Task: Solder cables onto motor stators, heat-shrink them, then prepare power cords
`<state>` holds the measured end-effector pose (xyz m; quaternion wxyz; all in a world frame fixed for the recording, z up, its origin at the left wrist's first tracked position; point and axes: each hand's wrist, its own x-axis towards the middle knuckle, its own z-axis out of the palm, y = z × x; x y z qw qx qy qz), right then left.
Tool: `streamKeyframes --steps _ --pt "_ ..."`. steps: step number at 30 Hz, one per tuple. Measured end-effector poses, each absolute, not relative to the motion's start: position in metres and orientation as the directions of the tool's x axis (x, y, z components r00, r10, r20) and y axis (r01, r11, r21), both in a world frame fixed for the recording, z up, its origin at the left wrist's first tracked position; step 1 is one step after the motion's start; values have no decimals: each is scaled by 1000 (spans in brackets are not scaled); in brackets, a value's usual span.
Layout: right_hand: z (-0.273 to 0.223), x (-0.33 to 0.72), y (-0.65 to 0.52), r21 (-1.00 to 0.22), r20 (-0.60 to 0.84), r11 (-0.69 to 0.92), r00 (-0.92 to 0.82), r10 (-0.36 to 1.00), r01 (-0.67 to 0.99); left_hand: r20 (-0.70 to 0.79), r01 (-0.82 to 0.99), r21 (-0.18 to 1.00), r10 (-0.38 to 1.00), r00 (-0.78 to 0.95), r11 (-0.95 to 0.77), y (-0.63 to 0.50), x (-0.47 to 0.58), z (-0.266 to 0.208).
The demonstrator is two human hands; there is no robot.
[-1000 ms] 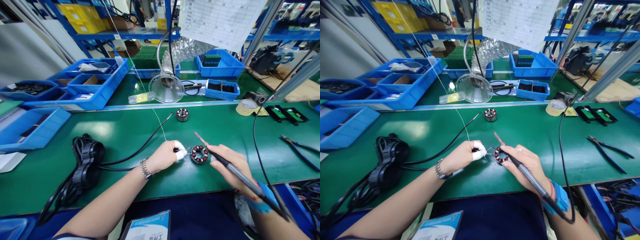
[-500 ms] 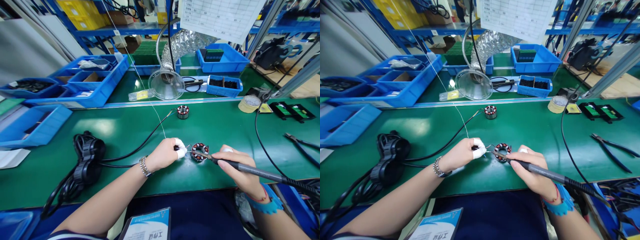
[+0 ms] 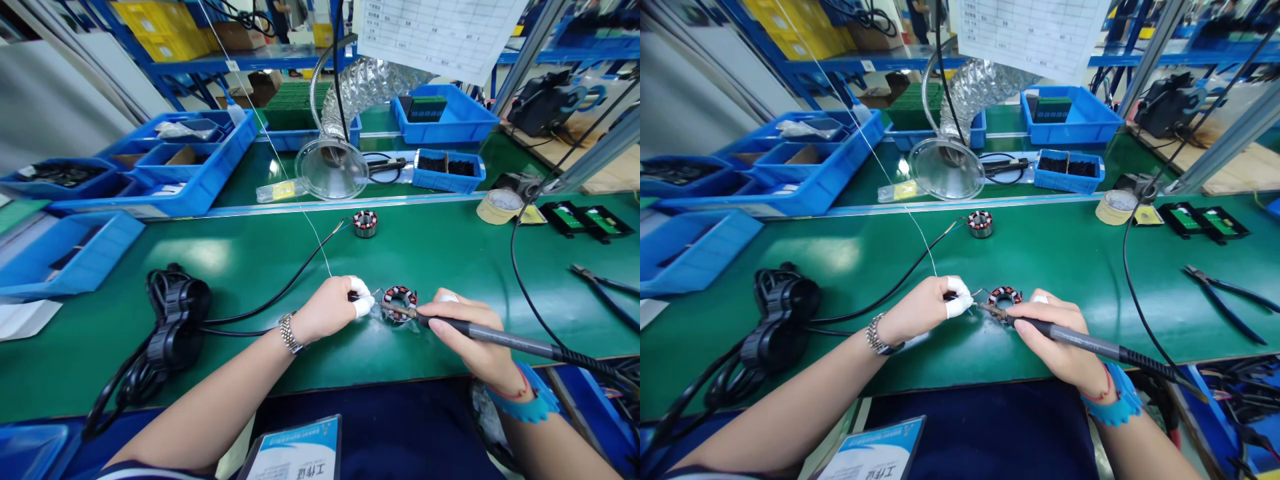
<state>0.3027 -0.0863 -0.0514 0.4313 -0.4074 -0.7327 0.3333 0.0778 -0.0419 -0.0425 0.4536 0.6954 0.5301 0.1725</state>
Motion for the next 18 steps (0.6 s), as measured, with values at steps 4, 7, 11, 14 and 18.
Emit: streamKeyframes --steps 4,7,11,14,18 --pt "-51 304 -86 -846 357 444 -307 883 295 -235 576 817 895 380 -30 -41 77 -43" --pt "-50 305 -85 -839 367 451 -295 882 305 -227 580 814 897 379 -39 -42 77 -43" --pt "-51 303 -85 -837 361 449 -301 882 312 -212 576 816 898 386 -55 -42 76 -44" --pt "-52 303 -85 -839 355 445 -306 883 312 -206 581 812 899 387 -64 -41 77 -44" --pt "-51 304 -84 -848 378 462 -314 871 260 -208 580 812 897 389 -63 -41 77 -45"
